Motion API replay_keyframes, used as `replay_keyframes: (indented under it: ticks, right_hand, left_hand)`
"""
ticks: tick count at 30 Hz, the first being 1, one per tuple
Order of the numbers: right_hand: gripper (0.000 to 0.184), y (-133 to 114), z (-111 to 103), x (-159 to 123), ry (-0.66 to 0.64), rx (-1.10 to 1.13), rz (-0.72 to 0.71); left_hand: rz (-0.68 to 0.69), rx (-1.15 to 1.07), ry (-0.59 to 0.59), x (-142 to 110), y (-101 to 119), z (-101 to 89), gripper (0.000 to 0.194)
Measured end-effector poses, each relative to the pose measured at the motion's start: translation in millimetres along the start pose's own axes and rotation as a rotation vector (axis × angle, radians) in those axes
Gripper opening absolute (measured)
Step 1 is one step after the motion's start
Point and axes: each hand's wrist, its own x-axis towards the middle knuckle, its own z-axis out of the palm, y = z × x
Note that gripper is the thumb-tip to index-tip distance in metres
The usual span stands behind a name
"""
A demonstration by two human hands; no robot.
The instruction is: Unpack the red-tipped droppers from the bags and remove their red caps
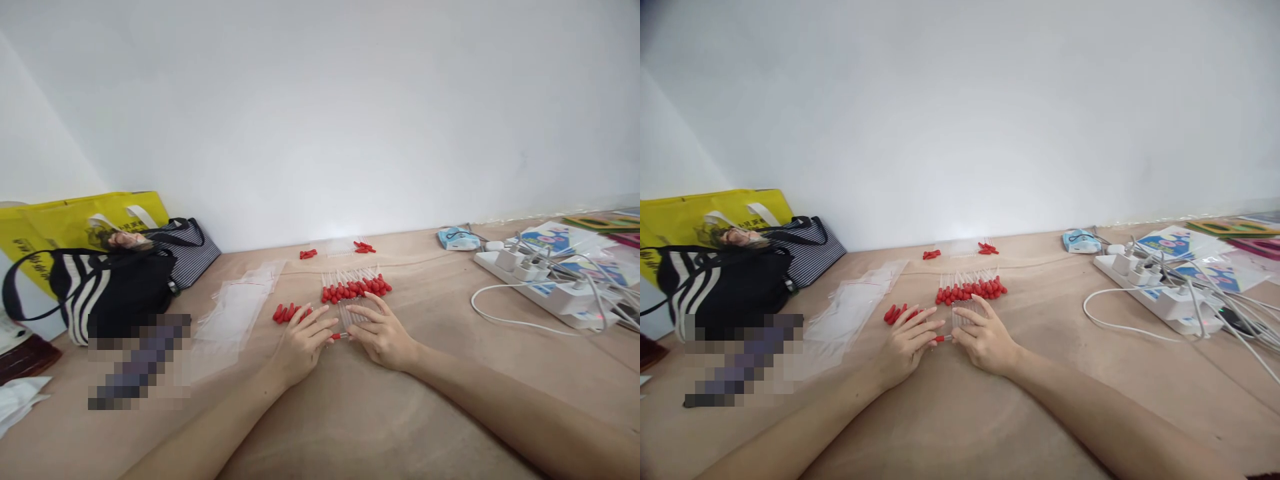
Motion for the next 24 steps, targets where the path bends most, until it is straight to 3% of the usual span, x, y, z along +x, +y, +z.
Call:
replay_keyframes:
  ticks: [3,9,15,19,24]
  right_hand:
    - [0.021,6,-4,-8,0.012,-0.017,0.044]
    - [0.016,15,-15,-19,0.017,-0.112,0.205]
    - [0.028,10,-4,-7,-0.048,-0.091,0.331]
    - [0.023,10,7,5,-0.073,-0.003,0.373]
    - [0.017,3,25,21,-0.091,-0.090,0.300]
  left_hand:
    - [-0.027,-0.002,0.014,-8,-9,-4.2,0.025]
    - [-0.267,-0.008,0.183,-21,-23,-18.8,0.020]
    - [-0.734,-0.043,0.316,-20,-52,-27.1,0.026]
    - [-1.011,-0.140,0.258,-30,-77,-30.7,0.035]
    - [-1.045,-0.179,0.038,-32,-76,-32.6,0.031]
